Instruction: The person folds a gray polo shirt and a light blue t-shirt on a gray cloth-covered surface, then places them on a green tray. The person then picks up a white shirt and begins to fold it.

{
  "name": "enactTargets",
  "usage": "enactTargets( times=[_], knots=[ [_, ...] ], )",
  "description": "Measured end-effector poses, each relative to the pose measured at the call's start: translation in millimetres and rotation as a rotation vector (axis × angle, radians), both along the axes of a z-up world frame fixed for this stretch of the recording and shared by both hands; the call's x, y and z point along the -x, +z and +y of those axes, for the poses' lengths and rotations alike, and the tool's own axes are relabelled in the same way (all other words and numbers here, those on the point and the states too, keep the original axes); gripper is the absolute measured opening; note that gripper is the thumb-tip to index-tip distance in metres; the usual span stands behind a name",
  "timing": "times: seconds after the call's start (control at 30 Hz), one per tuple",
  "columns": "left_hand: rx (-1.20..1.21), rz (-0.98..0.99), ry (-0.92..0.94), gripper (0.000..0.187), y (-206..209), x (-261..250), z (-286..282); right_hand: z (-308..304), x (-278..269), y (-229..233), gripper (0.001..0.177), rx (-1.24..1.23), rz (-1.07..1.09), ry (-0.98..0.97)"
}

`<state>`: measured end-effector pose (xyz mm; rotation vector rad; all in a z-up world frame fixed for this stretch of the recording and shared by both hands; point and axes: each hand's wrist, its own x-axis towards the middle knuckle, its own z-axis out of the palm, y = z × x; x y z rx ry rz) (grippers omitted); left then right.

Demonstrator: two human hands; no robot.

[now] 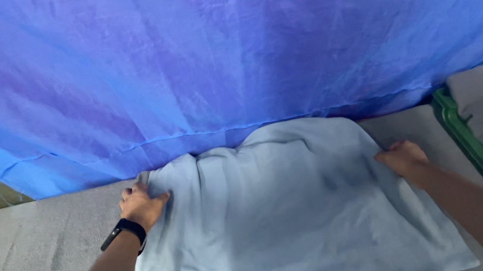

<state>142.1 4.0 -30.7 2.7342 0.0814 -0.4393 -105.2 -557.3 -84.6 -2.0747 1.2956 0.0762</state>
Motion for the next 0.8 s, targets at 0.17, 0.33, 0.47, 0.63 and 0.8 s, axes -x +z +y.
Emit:
enactTargets(
  times=[0.17,0.33,0.47,0.63,0.8],
  knots=[
    [0.232,0.009,0.088,0.082,-17.4,-25.4,-8.4,-3.5,-35.0,4.4,0.063,0.000,-0.003,0.032],
    [0.329,0.039,0.090,0.078,-24.7,-39.5,-12.8,-2.7,-54.8,4.6,0.071,0.026,0.013,0.080],
    [0.405,0.160,0.176,0.078,-10.8,-45.3,-17.1,-1.9,-63.3,3.9,0.069,0.028,0.063,0.058],
    [0.640,0.263,0.356,0.077,14.9,-47.7,-29.2,-1.9,-64.6,7.5,0.057,0.021,0.117,0.114],
    [0.868,0.246,0.546,0.093,32.8,-51.5,-31.6,-1.6,-65.5,20.5,0.048,-0.007,0.008,0.048]
  ],
)
